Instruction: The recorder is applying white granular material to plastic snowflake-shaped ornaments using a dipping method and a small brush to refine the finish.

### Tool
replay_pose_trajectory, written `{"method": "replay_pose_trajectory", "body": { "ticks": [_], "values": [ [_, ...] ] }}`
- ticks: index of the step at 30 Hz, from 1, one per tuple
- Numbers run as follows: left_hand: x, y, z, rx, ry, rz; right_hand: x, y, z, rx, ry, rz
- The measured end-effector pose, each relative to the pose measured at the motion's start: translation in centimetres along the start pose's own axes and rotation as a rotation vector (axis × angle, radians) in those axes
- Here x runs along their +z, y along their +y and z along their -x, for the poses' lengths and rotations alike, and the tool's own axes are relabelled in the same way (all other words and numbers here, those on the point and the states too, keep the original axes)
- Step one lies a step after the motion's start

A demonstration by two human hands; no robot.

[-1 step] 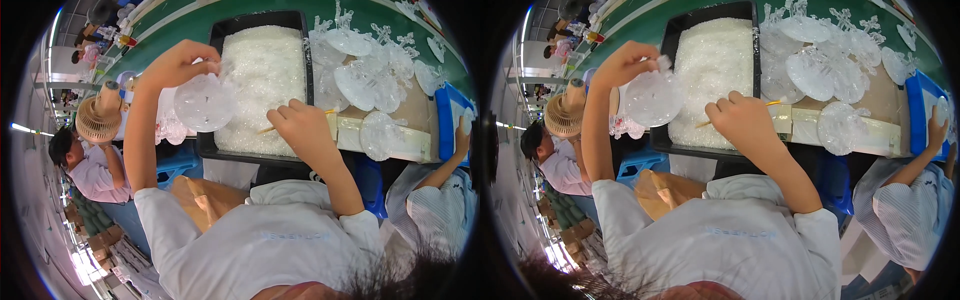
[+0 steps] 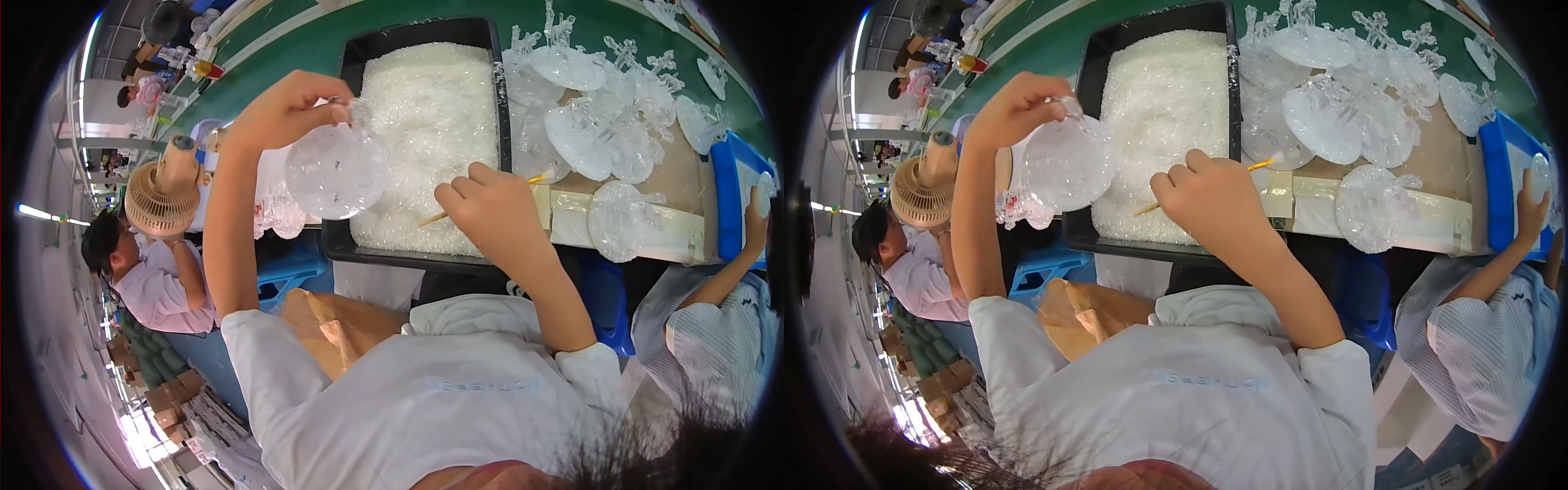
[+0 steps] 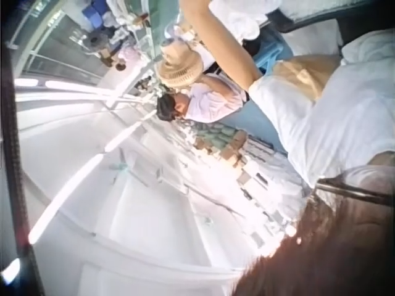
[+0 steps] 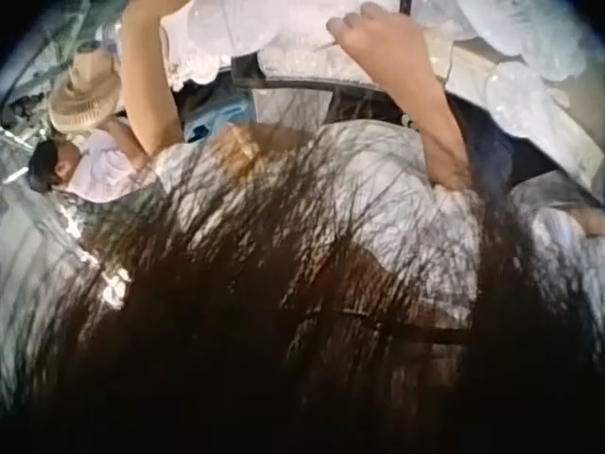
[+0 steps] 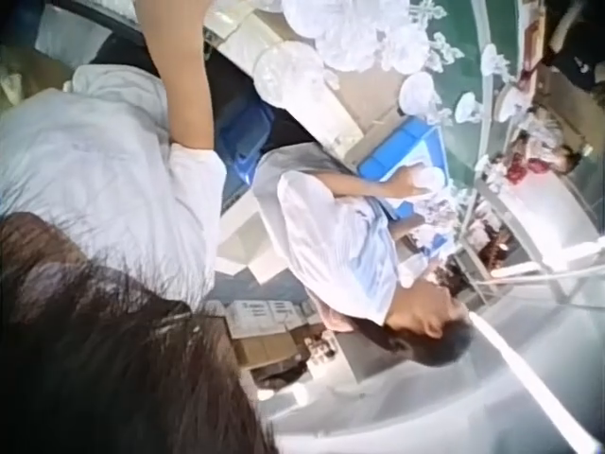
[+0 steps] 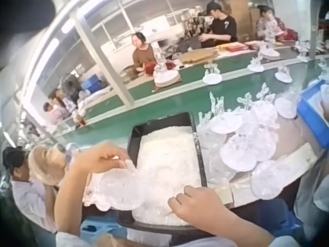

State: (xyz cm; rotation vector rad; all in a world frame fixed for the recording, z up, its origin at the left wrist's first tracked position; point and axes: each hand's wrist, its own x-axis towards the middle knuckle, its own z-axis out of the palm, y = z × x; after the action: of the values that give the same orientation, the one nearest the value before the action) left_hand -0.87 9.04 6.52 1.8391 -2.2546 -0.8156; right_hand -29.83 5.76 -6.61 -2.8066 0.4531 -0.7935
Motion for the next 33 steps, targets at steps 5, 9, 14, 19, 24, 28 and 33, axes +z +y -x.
{"method": "replay_pose_trajectory", "body": {
  "ticks": [5, 9, 14, 19, 24, 28, 33],
  "values": [
    [0.9, -1.7, 1.9, 0.073, 0.198, 0.267, -0.3, -0.1, -0.1, -0.092, 0.068, -0.027],
    [0.9, 0.1, 2.6, 0.242, 0.202, 0.253, 0.3, 0.2, 0.2, -0.082, 0.097, -0.006],
    [1.2, 1.2, 4.1, 0.434, 0.318, 0.219, 0.2, -0.6, 0.9, -0.047, -0.009, -0.107],
    [2.0, 2.0, 4.7, 0.472, 0.412, 0.294, 0.0, -0.9, 0.9, -0.044, 0.180, -0.133],
    [1.7, 2.0, 5.3, 0.394, 0.408, 0.261, -0.4, -1.3, 1.0, -0.030, 0.174, -0.145],
    [2.0, 1.1, 5.2, 0.345, 0.496, 0.334, -0.7, -1.4, 1.1, -0.052, 0.138, -0.171],
    [0.3, -1.4, 3.0, 0.296, 0.561, 0.273, 0.1, -1.4, 1.8, -0.003, 0.067, -0.142]
  ]
}}
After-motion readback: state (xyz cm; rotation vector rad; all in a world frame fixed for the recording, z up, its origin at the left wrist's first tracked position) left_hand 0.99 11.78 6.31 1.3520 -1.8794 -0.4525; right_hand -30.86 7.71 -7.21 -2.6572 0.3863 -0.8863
